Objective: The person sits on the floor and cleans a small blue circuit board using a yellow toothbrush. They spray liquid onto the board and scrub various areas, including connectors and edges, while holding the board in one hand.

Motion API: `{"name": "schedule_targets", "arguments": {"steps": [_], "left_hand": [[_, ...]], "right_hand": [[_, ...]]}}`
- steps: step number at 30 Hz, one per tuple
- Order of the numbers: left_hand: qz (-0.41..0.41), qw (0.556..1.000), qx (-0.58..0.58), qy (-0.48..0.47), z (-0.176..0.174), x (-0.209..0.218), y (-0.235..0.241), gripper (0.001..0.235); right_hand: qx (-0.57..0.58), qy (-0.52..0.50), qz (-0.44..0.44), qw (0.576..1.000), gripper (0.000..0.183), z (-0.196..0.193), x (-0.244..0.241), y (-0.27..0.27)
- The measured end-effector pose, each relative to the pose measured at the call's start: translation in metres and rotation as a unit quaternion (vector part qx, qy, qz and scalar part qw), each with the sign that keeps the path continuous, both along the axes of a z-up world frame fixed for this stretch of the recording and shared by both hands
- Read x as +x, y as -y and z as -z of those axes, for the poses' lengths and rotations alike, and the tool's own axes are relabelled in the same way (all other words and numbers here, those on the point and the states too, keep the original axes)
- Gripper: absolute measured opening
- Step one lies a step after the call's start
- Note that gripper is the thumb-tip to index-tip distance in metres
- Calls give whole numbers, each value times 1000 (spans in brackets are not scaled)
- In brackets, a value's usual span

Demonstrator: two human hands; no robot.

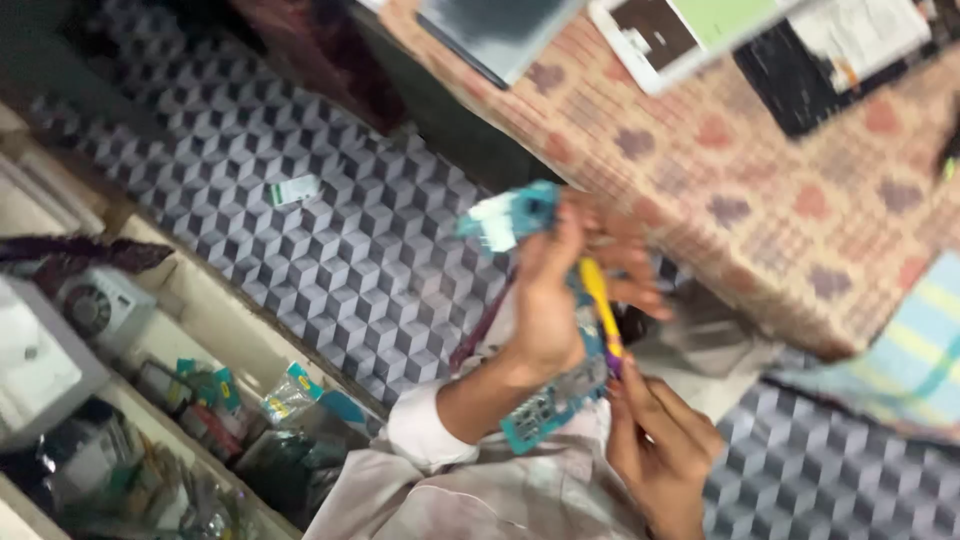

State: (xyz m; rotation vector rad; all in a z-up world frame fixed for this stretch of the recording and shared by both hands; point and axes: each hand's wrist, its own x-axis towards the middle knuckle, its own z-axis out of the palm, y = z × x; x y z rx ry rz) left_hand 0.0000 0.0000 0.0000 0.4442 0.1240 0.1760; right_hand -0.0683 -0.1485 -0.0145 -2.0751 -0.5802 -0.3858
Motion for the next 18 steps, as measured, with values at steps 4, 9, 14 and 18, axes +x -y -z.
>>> {"name": "schedule_targets", "arguments": {"steps": [4,9,14,18], "left_hand": [[16,992,-73,100,9,-4,-1,31],[85,993,-52,70,7,7,3,30],[189,974,-83,91,13,48,21,47],[222,971,-63,61,28,121,30,50]], "right_hand": [[-8,-36,-28,999,42,9,3,10],[-7,-49,1,999,42,5,16,9],[-9,16,72,997,39,-6,54,9],[-58,110,81,989,38,-13,111,14]]}}
